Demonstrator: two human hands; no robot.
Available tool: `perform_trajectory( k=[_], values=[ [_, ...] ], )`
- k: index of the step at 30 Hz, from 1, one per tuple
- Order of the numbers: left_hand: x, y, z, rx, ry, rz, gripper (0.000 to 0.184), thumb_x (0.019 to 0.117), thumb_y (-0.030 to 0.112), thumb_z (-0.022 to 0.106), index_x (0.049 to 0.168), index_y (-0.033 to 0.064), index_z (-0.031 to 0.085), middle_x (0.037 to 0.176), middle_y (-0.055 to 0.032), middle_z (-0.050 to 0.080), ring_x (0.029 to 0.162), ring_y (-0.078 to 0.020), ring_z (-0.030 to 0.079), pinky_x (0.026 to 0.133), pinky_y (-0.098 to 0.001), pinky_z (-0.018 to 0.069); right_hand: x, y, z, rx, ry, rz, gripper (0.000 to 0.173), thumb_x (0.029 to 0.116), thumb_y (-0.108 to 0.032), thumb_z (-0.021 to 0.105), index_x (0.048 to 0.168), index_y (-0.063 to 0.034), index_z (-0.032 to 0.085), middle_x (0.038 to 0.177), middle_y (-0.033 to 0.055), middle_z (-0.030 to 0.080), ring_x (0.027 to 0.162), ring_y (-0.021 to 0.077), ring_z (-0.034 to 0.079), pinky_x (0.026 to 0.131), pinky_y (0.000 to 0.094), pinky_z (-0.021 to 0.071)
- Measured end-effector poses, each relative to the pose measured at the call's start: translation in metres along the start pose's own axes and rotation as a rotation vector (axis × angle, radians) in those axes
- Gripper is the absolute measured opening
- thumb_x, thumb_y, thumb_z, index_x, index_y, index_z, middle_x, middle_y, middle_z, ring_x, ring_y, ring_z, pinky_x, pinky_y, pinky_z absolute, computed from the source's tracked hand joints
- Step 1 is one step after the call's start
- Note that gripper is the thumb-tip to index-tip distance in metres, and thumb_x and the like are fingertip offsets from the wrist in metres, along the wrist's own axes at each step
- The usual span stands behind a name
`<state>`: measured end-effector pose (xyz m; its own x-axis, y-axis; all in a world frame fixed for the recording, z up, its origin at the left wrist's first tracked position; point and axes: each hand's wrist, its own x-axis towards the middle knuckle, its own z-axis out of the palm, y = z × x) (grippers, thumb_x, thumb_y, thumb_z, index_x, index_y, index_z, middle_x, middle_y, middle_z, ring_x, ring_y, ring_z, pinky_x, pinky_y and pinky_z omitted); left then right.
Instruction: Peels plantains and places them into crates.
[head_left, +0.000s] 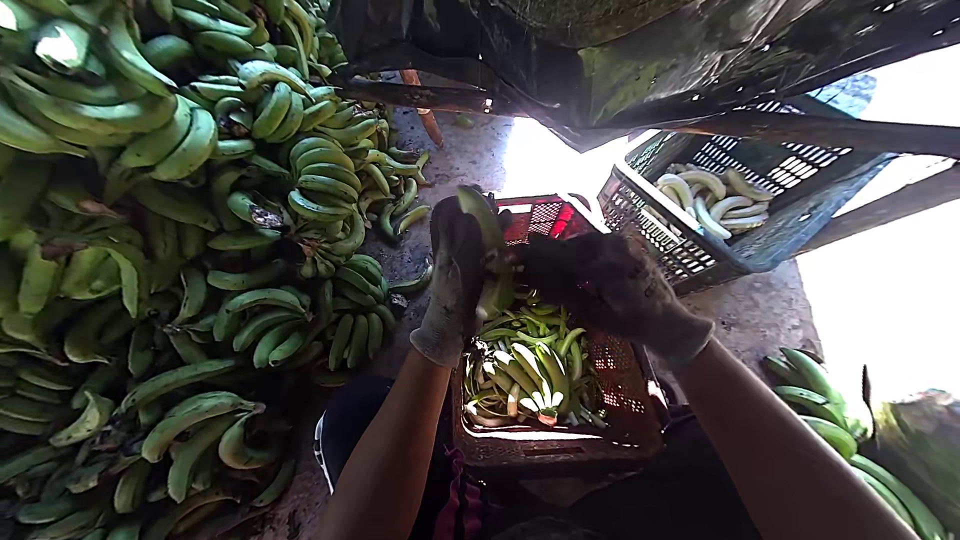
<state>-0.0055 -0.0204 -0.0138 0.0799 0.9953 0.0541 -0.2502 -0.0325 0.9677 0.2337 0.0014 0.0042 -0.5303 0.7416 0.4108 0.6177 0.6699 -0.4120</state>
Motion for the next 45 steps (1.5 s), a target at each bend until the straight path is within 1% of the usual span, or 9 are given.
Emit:
perform_trajectory(
  k=[4,8,12,16,19,26,33,39,45],
  values=[
    [-0.005,0.011,0.007,0.057,-0.390,-0.272,0.042,0.1081,0.044,0.042,0.144,0.0232,0.051,0.103,-0.0064,0.070,0.079,-0.0146,0.069,0.066,-0.0310,0.0605,0.009,0.029,-0.017,0.045,0.055,0.138,0.047,0.1022,-0.043,0.054,0.144,-0.0229,0.060,0.124,0.0081,0.071,0.111,0.0236,0.067,0.096,0.0512,0.0533],
    [0.006,-0.008,0.009,-0.033,-0.007,-0.182,0.040,0.1059,0.052,0.043,0.125,0.0235,0.062,0.090,0.0001,0.065,0.070,-0.0084,0.062,0.058,-0.0259,0.0542,-0.003,0.002,0.001,-0.053,0.028,0.078,0.055,0.0947,-0.048,0.061,0.146,-0.0282,0.059,0.109,0.0071,0.072,0.097,0.0242,0.068,0.084,0.0512,0.0553],
    [0.012,-0.015,0.000,-0.184,0.178,0.031,0.042,0.1064,0.055,0.038,0.138,0.0327,0.054,0.122,0.0040,0.067,0.097,-0.0100,0.067,0.074,-0.0315,0.0593,-0.008,-0.014,0.020,-0.101,0.002,-0.022,0.054,0.0934,-0.052,0.057,0.144,-0.0348,0.059,0.113,0.0072,0.072,0.100,0.0244,0.069,0.083,0.0489,0.0549],
    [-0.002,-0.003,0.014,-0.077,0.035,-0.020,0.038,0.1072,0.050,0.040,0.130,0.0270,0.059,0.100,0.0023,0.067,0.079,-0.0076,0.065,0.063,-0.0262,0.0562,0.001,0.007,0.003,0.057,0.030,0.102,0.035,0.0938,-0.040,0.065,0.119,-0.0170,0.075,0.113,0.0099,0.070,0.103,0.0265,0.067,0.089,0.0523,0.0552],
    [-0.006,0.012,0.022,0.064,-0.235,-0.142,0.040,0.1086,0.044,0.038,0.133,0.0188,0.057,0.094,0.0001,0.068,0.077,-0.0075,0.066,0.065,-0.0251,0.0582,0.009,0.023,-0.009,0.241,-0.042,0.231,0.046,0.1042,-0.041,0.052,0.148,-0.0257,0.057,0.129,0.0014,0.070,0.118,0.0167,0.064,0.103,0.0465,0.0508],
    [-0.007,0.014,0.032,0.273,-0.404,-0.319,0.042,0.1084,0.034,0.042,0.143,0.0129,0.052,0.106,-0.0038,0.068,0.088,-0.0081,0.065,0.078,-0.0275,0.0561,0.007,0.035,0.006,0.190,-0.021,0.389,0.043,0.1078,-0.037,0.045,0.147,-0.0238,0.056,0.131,0.0052,0.068,0.119,0.0210,0.064,0.102,0.0511,0.0505],
    [0.012,-0.015,-0.003,-0.271,0.049,-0.163,0.042,0.1057,0.053,0.042,0.123,0.0222,0.063,0.099,0.0004,0.070,0.073,-0.0075,0.065,0.057,-0.0233,0.0545,-0.005,-0.001,0.017,-0.003,0.026,0.073,0.056,0.0964,-0.046,0.059,0.148,-0.0249,0.056,0.108,0.0082,0.070,0.098,0.0246,0.067,0.085,0.0495,0.0547],
    [0.023,-0.011,-0.002,-0.585,-0.027,0.087,0.035,0.1098,0.041,0.036,0.125,0.0208,0.059,0.114,0.0001,0.069,0.101,-0.0110,0.068,0.084,-0.0313,0.0601,-0.004,-0.007,0.019,-0.116,0.182,-0.092,0.050,0.0932,-0.052,0.062,0.136,-0.0265,0.067,0.112,0.0113,0.072,0.099,0.0281,0.069,0.082,0.0505,0.0551],
    [0.009,-0.008,0.010,-0.353,0.006,0.128,0.039,0.1091,0.047,0.035,0.137,0.0263,0.053,0.115,0.0010,0.067,0.094,-0.0087,0.067,0.075,-0.0264,0.0582,-0.001,-0.012,0.013,-0.082,0.129,0.127,0.052,0.0987,-0.045,0.054,0.147,-0.0266,0.058,0.113,0.0123,0.070,0.099,0.0289,0.068,0.081,0.0506,0.0552]
  ],
)
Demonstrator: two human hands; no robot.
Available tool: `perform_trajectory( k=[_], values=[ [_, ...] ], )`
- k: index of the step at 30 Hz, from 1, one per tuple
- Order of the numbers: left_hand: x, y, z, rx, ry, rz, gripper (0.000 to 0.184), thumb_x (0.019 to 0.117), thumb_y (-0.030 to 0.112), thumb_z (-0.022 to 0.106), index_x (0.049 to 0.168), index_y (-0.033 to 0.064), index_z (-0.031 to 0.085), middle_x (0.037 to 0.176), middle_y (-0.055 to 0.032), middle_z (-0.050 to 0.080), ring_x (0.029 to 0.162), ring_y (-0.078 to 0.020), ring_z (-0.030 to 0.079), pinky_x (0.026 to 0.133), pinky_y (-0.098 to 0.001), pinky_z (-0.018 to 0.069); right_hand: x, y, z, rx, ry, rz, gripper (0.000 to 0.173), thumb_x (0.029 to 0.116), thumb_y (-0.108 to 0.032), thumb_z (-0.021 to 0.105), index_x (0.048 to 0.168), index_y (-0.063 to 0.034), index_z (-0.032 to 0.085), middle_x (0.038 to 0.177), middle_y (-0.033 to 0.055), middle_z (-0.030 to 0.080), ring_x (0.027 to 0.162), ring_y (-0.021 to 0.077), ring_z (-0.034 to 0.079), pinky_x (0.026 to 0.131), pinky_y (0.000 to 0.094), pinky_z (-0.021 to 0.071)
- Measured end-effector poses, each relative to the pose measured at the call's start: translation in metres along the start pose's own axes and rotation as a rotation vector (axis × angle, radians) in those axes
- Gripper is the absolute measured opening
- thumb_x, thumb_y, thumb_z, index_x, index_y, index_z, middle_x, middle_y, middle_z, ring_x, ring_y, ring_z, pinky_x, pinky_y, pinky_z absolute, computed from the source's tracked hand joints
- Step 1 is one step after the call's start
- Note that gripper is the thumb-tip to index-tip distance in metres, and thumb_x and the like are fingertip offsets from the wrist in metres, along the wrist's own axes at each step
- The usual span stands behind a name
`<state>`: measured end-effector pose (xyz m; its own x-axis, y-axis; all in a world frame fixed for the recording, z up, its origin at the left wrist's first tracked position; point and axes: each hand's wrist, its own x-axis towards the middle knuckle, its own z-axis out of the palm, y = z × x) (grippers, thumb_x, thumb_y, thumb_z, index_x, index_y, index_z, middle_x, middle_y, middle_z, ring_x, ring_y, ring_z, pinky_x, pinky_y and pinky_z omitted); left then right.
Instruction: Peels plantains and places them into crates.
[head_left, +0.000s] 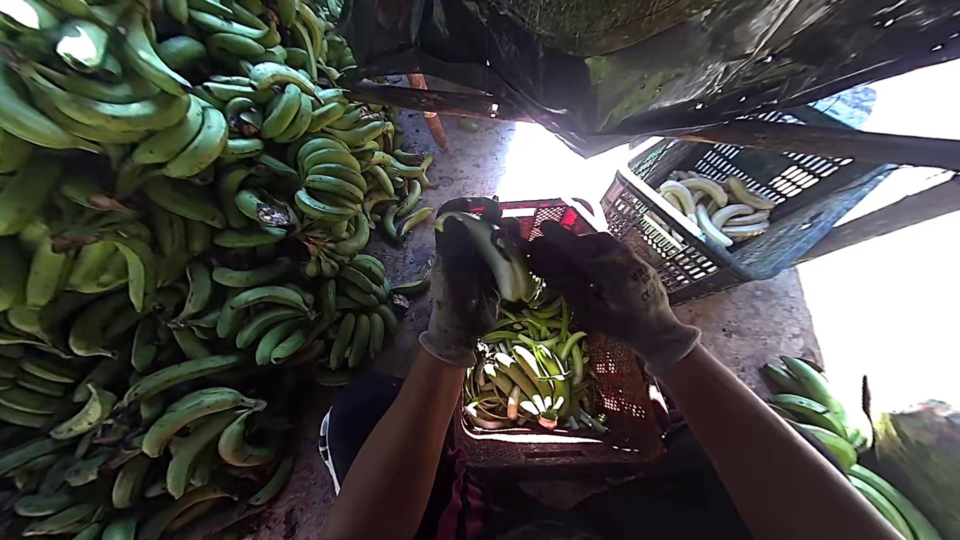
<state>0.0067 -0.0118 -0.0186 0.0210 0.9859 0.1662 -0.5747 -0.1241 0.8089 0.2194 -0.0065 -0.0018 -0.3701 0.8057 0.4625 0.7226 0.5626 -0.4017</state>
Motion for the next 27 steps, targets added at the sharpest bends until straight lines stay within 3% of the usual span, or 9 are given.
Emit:
perform_trajectory(
  k=[2,6,10,14,17,21,23,25,27],
  values=[
    [0.000,0.000,0.001,-0.003,-0.074,-0.053,0.041,0.1090,0.046,0.036,0.141,0.0249,0.050,0.118,-0.0018,0.065,0.097,-0.0110,0.066,0.077,-0.0273,0.0580,0.002,0.002,-0.005,-0.002,-0.034,0.014,0.050,0.0985,-0.043,0.053,0.145,-0.0257,0.060,0.112,0.0113,0.070,0.099,0.0283,0.067,0.082,0.0503,0.0543],
    [-0.005,0.001,0.006,0.229,0.080,-0.231,0.038,0.1067,0.054,0.037,0.120,0.0274,0.061,0.090,0.0052,0.065,0.074,-0.0040,0.062,0.060,-0.0221,0.0539,0.003,0.011,0.001,-0.063,-0.002,-0.072,0.051,0.0930,-0.047,0.059,0.139,-0.0247,0.065,0.112,0.0134,0.071,0.098,0.0307,0.068,0.081,0.0531,0.0543],
    [-0.009,0.000,0.005,0.615,-0.048,-0.281,0.047,0.1086,0.050,0.034,0.136,0.0201,0.057,0.107,-0.0038,0.066,0.087,-0.0114,0.063,0.073,-0.0333,0.0556,0.007,0.014,-0.003,0.061,-0.161,0.226,0.046,0.1037,-0.035,0.055,0.149,-0.0254,0.055,0.120,0.0136,0.068,0.105,0.0318,0.067,0.086,0.0574,0.0540],
    [-0.006,0.000,0.020,0.558,-0.158,-0.471,0.052,0.1073,0.053,0.035,0.141,0.0171,0.051,0.100,-0.0088,0.070,0.073,-0.0183,0.069,0.060,-0.0346,0.0603,0.014,0.034,-0.002,0.249,-0.282,0.479,0.043,0.1081,-0.046,0.044,0.145,-0.0267,0.057,0.125,0.0047,0.070,0.109,0.0234,0.069,0.091,0.0558,0.0541],
    [0.000,-0.001,0.008,0.461,-0.032,-0.473,0.050,0.1034,0.055,0.048,0.144,0.0260,0.050,0.101,-0.0087,0.069,0.075,-0.0198,0.068,0.063,-0.0368,0.0593,0.006,0.021,-0.002,0.187,-0.199,0.282,0.042,0.1064,-0.032,0.050,0.147,-0.0236,0.055,0.120,0.0102,0.070,0.104,0.0282,0.069,0.087,0.0575,0.0549],
    [0.003,0.006,-0.005,0.429,0.093,-0.367,0.034,0.1070,0.045,0.044,0.123,0.0198,0.061,0.088,0.0028,0.063,0.072,-0.0045,0.060,0.061,-0.0229,0.0532,-0.007,0.019,0.009,0.017,-0.140,-0.117,0.058,0.0966,-0.052,0.055,0.149,-0.0276,0.055,0.110,0.0103,0.071,0.099,0.0278,0.068,0.085,0.0501,0.0550],
    [0.007,0.002,-0.016,0.184,0.026,-0.399,0.041,0.1066,0.049,0.041,0.118,0.0177,0.064,0.093,-0.0006,0.069,0.073,-0.0075,0.065,0.060,-0.0239,0.0550,-0.013,0.021,0.011,-0.029,-0.110,-0.239,0.056,0.0960,-0.056,0.054,0.146,-0.0300,0.058,0.114,0.0089,0.072,0.104,0.0259,0.069,0.087,0.0482,0.0552],
    [0.011,0.001,-0.023,-0.076,-0.091,-0.422,0.047,0.1073,0.050,0.036,0.124,0.0163,0.063,0.106,-0.0040,0.072,0.082,-0.0102,0.069,0.064,-0.0245,0.0579,-0.014,0.019,0.007,-0.041,-0.071,-0.295,0.052,0.0962,-0.054,0.056,0.142,-0.0303,0.062,0.115,0.0094,0.072,0.105,0.0262,0.069,0.089,0.0488,0.0548],
    [0.013,0.003,-0.022,-0.155,-0.126,-0.404,0.044,0.1078,0.048,0.032,0.117,0.0168,0.062,0.096,-0.0021,0.068,0.077,-0.0088,0.067,0.061,-0.0226,0.0566,-0.011,0.014,0.000,-0.075,-0.038,-0.313,0.048,0.0961,-0.053,0.057,0.138,-0.0312,0.065,0.113,0.0089,0.072,0.101,0.0256,0.069,0.085,0.0480,0.0553]
  ],
)
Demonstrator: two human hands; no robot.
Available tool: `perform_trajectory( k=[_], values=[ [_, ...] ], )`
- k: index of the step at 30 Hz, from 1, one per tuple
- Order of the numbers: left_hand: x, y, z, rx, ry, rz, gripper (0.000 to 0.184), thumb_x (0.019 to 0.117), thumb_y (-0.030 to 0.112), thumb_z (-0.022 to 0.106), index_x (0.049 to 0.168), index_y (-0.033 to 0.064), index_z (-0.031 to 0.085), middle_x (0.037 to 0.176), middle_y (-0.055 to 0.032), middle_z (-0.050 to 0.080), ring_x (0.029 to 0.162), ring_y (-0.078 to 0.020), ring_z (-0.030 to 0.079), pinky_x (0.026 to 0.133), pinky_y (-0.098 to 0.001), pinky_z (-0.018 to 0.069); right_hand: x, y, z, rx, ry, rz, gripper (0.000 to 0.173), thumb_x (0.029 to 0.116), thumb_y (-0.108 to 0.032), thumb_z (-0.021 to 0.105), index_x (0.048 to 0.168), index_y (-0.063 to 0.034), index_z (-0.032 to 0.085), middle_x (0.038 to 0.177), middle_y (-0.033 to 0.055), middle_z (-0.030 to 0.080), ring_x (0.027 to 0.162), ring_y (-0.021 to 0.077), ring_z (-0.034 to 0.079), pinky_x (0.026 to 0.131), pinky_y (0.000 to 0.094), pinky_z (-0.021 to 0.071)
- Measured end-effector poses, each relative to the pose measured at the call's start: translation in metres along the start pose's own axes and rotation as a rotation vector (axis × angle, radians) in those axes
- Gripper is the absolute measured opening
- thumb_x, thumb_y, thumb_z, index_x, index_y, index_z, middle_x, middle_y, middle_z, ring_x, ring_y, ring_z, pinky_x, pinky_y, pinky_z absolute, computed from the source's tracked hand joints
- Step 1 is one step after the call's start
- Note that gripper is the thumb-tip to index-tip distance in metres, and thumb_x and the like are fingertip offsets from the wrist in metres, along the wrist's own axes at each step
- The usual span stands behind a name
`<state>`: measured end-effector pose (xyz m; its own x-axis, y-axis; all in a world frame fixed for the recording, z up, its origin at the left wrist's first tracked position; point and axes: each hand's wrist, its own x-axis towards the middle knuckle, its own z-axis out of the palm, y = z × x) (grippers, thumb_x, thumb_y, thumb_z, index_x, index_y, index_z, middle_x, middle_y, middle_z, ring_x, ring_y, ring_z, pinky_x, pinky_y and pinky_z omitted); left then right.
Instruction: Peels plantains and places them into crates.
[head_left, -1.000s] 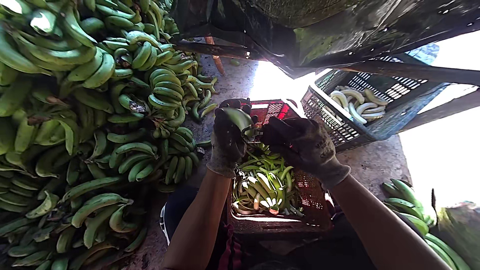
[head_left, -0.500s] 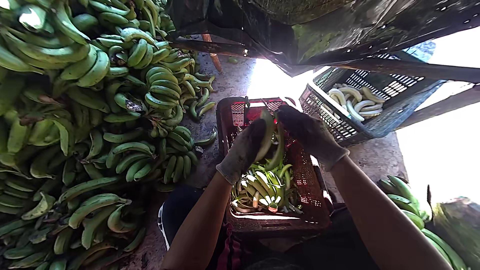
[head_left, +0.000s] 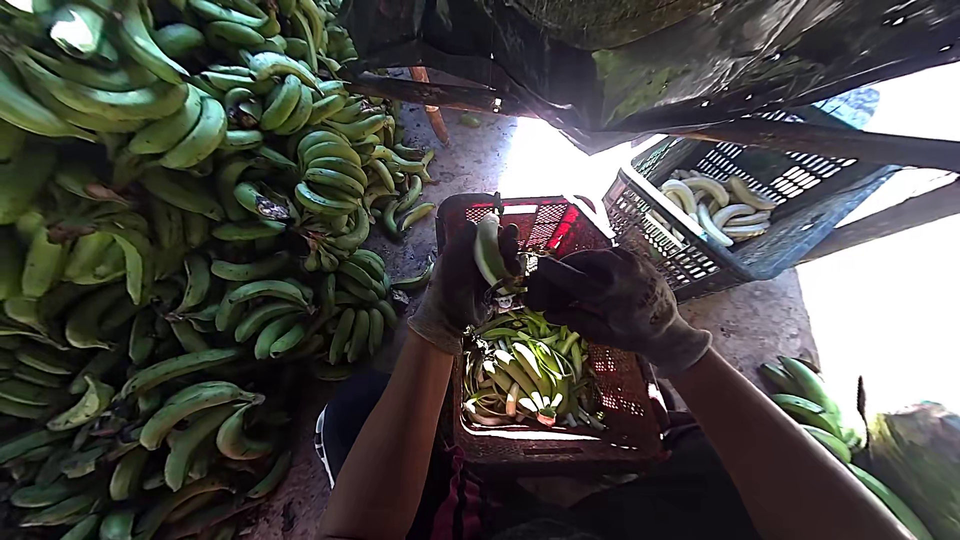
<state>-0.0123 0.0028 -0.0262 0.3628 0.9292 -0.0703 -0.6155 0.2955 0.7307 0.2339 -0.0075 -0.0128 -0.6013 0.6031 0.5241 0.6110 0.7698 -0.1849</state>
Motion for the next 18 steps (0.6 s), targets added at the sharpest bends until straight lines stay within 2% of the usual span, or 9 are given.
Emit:
perform_trajectory(
  k=[4,6,9,10,12,13,14,15,18],
  values=[
    [-0.009,-0.004,0.008,0.147,0.075,0.072,0.039,0.1075,0.049,0.037,0.113,0.0194,0.062,0.088,0.0017,0.064,0.070,-0.0050,0.062,0.056,-0.0198,0.0528,0.004,-0.005,-0.009,-0.024,0.020,0.050,0.049,0.0970,-0.051,0.054,0.139,-0.0271,0.064,0.111,0.0104,0.073,0.098,0.0275,0.070,0.080,0.0486,0.0547],
    [-0.016,-0.006,0.022,0.312,0.160,0.129,0.039,0.1073,0.049,0.040,0.119,0.0200,0.063,0.091,0.0005,0.066,0.073,-0.0071,0.064,0.059,-0.0234,0.0549,0.005,-0.008,-0.008,0.029,-0.011,0.210,0.051,0.0988,-0.047,0.053,0.145,-0.0270,0.060,0.112,0.0112,0.072,0.100,0.0287,0.068,0.082,0.0501,0.0547],
    [-0.021,-0.012,0.041,0.481,0.143,0.128,0.036,0.1078,0.044,0.042,0.135,0.0246,0.056,0.096,0.0011,0.066,0.077,-0.0062,0.064,0.065,-0.0232,0.0565,0.012,-0.008,-0.017,0.230,-0.120,0.565,0.046,0.1047,-0.035,0.053,0.150,-0.0300,0.053,0.115,0.0107,0.069,0.099,0.0276,0.068,0.081,0.0551,0.0555],
    [-0.020,-0.014,0.044,0.483,0.123,0.098,0.038,0.1079,0.044,0.042,0.139,0.0254,0.053,0.096,-0.0009,0.067,0.074,-0.0075,0.064,0.062,-0.0233,0.0563,0.014,-0.004,-0.018,0.321,-0.150,0.653,0.042,0.1069,-0.034,0.051,0.148,-0.0295,0.054,0.117,0.0080,0.070,0.097,0.0245,0.069,0.080,0.0538,0.0567],
    [-0.018,-0.015,0.042,0.393,0.114,0.014,0.040,0.1076,0.046,0.039,0.138,0.0263,0.056,0.091,-0.0038,0.067,0.064,-0.0095,0.062,0.054,-0.0229,0.0535,0.012,0.008,-0.013,0.438,-0.167,0.751,0.038,0.1084,-0.036,0.049,0.144,-0.0264,0.057,0.113,0.0045,0.072,0.087,0.0198,0.070,0.075,0.0487,0.0575],
    [-0.016,-0.014,0.040,0.329,0.141,-0.014,0.039,0.1079,0.046,0.037,0.130,0.0230,0.060,0.087,-0.0038,0.068,0.061,-0.0095,0.062,0.051,-0.0231,0.0526,0.010,0.011,-0.011,0.437,-0.164,0.740,0.038,0.1084,-0.036,0.049,0.143,-0.0248,0.058,0.114,0.0047,0.072,0.089,0.0200,0.070,0.076,0.0492,0.0573],
    [-0.012,-0.010,0.038,0.242,0.171,-0.042,0.043,0.1079,0.049,0.033,0.118,0.0190,0.063,0.080,-0.0030,0.067,0.057,-0.0090,0.061,0.047,-0.0228,0.0522,0.008,0.011,-0.010,0.401,-0.169,0.686,0.038,0.1081,-0.036,0.049,0.144,-0.0251,0.058,0.118,0.0043,0.071,0.096,0.0200,0.070,0.083,0.0501,0.0569],
    [-0.009,-0.005,0.033,0.149,0.158,-0.058,0.049,0.1072,0.054,0.032,0.112,0.0164,0.064,0.078,-0.0023,0.065,0.057,-0.0084,0.060,0.047,-0.0224,0.0520,0.005,0.010,-0.011,0.349,-0.174,0.599,0.041,0.1068,-0.034,0.051,0.147,-0.0256,0.056,0.120,0.0062,0.071,0.103,0.0225,0.069,0.088,0.0523,0.0562],
    [-0.007,0.002,0.012,0.037,0.106,-0.019,0.047,0.1047,0.057,0.037,0.114,0.0190,0.063,0.085,0.0006,0.065,0.062,-0.0063,0.060,0.051,-0.0209,0.0520,-0.004,0.003,-0.008,0.159,-0.130,0.238,0.056,0.0967,-0.049,0.055,0.149,-0.0277,0.055,0.106,0.0073,0.071,0.096,0.0233,0.068,0.082,0.0472,0.0560]
  ],
)
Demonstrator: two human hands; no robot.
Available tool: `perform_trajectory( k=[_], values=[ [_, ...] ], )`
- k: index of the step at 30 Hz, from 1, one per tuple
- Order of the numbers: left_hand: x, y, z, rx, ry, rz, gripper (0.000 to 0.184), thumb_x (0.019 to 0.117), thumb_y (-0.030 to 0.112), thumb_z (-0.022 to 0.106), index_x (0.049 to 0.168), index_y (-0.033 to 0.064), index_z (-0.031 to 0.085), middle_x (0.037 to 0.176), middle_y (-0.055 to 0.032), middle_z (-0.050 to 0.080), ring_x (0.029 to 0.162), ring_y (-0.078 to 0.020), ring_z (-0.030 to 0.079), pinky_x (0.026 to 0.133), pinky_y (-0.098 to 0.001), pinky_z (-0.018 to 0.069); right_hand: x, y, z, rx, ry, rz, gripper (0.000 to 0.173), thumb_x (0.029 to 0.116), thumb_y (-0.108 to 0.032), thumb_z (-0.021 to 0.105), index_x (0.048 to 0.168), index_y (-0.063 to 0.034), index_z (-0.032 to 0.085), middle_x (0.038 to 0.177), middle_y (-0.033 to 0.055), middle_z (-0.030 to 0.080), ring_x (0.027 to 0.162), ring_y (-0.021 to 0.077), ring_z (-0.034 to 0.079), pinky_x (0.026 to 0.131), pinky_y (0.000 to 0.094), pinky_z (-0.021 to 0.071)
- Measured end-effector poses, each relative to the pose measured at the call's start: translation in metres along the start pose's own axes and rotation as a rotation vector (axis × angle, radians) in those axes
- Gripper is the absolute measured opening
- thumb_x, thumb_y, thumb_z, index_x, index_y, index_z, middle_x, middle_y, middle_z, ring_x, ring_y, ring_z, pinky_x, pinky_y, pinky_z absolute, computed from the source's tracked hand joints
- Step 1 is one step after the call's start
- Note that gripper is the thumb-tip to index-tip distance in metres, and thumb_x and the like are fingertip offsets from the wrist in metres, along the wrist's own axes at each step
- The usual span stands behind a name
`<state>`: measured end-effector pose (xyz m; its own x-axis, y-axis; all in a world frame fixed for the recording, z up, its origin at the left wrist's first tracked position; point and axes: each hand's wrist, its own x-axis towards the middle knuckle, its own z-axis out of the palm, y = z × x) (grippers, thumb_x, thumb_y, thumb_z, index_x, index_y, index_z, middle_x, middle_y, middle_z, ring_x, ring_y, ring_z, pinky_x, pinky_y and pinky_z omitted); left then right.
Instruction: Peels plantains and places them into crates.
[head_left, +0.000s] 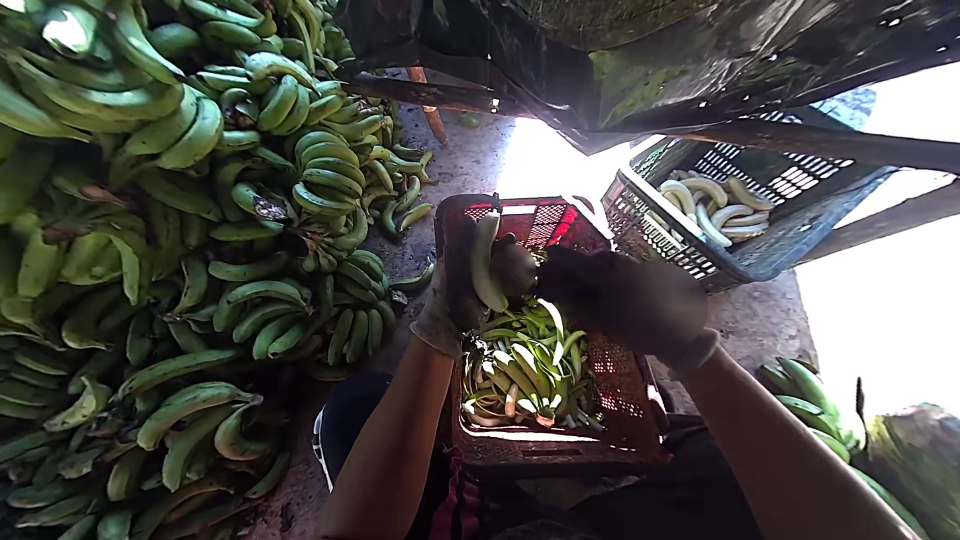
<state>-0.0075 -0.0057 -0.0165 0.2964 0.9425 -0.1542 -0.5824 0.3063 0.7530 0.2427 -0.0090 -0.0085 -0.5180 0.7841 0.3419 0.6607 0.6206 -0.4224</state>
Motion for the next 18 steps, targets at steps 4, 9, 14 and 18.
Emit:
perform_trajectory(
  k=[4,9,14,18],
  values=[
    [-0.005,-0.003,-0.006,0.043,0.018,0.044,0.042,0.1049,0.054,0.041,0.117,0.0205,0.063,0.095,-0.0014,0.069,0.072,-0.0090,0.065,0.058,-0.0231,0.0551,-0.007,-0.001,0.000,-0.099,0.056,-0.232,0.051,0.0964,-0.055,0.056,0.140,-0.0298,0.063,0.105,0.0076,0.073,0.096,0.0228,0.069,0.083,0.0450,0.0557],
    [-0.019,-0.010,0.007,0.343,0.120,0.153,0.037,0.1070,0.050,0.039,0.120,0.0240,0.062,0.091,0.0023,0.066,0.073,-0.0054,0.063,0.059,-0.0219,0.0536,-0.003,-0.010,-0.005,-0.109,0.039,-0.134,0.053,0.0963,-0.051,0.053,0.143,-0.0285,0.062,0.104,0.0091,0.072,0.094,0.0255,0.069,0.079,0.0460,0.0553],
    [-0.029,-0.005,0.015,0.611,0.000,0.212,0.044,0.1081,0.051,0.035,0.142,0.0308,0.054,0.107,0.0006,0.068,0.079,-0.0075,0.064,0.061,-0.0238,0.0553,0.013,0.005,-0.018,-0.004,0.078,0.233,0.045,0.1009,-0.038,0.059,0.144,-0.0260,0.060,0.116,0.0113,0.071,0.107,0.0297,0.068,0.090,0.0564,0.0546],
    [-0.020,-0.012,0.011,0.922,0.166,0.281,0.048,0.1100,0.046,0.030,0.153,0.0297,0.043,0.125,-0.0029,0.066,0.099,-0.0128,0.067,0.081,-0.0385,0.0592,0.014,0.025,-0.017,0.444,0.165,0.393,0.042,0.1034,-0.032,0.058,0.142,-0.0148,0.056,0.122,0.0036,0.068,0.107,0.0108,0.066,0.091,0.0355,0.0570]
  ],
)
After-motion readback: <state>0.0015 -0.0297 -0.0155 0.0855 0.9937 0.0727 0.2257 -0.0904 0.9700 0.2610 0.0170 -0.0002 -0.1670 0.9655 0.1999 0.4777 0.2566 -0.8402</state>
